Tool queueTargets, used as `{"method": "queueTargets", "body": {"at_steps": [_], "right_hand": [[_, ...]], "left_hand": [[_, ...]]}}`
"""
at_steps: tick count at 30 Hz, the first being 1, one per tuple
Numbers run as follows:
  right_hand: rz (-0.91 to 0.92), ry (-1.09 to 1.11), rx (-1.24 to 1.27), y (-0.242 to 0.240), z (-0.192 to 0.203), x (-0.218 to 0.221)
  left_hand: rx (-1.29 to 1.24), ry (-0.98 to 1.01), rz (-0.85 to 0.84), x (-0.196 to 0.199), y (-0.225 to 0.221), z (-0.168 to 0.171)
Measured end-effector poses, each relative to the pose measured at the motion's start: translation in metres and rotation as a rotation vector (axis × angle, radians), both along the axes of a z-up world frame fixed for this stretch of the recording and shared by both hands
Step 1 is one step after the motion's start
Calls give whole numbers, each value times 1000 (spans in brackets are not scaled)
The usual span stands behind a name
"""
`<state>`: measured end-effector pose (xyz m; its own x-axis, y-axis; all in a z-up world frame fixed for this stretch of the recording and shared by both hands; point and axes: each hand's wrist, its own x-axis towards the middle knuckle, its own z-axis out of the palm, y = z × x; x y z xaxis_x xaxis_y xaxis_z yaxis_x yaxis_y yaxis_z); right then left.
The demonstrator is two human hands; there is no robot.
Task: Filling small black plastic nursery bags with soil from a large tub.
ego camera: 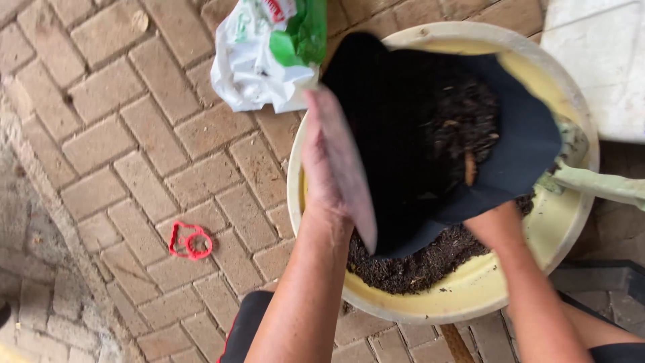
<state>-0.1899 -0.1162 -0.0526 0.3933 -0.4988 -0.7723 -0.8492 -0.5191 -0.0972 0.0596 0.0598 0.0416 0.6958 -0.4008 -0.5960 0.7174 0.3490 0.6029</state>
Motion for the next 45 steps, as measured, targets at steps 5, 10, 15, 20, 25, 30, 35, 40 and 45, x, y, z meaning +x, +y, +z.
{"method": "queueTargets", "body": {"at_steps": [5, 10, 15, 20, 25, 30, 35, 40, 45], "right_hand": [[-100, 21, 95, 5, -12, -9], [-186, 46, 210, 14, -39, -15], [-259, 61, 325, 17, -76, -16], [-412, 62, 457, 47, -109, -25], [-538, 62, 558, 54, -124, -34], [-625, 39, 673, 55, -145, -44], [-798, 25, 660, 16, -109, -82], [-796, 20, 535, -29, -70, -121], [-815, -139, 642, -68, -5, -143]], "left_hand": [[-164, 282, -26, 11, -4, 22], [-181, 321, -14, 12, -3, 26], [-279, 331, -21, 8, 1, 14], [-213, 337, -3, 1, 3, 2], [-183, 304, -53, 2, 5, -1], [-183, 301, -67, 8, 12, -12], [-151, 290, -116, 19, 18, -9], [-284, 207, -127, 16, 21, -33], [-132, 266, -235, 7, 19, -48]]}}
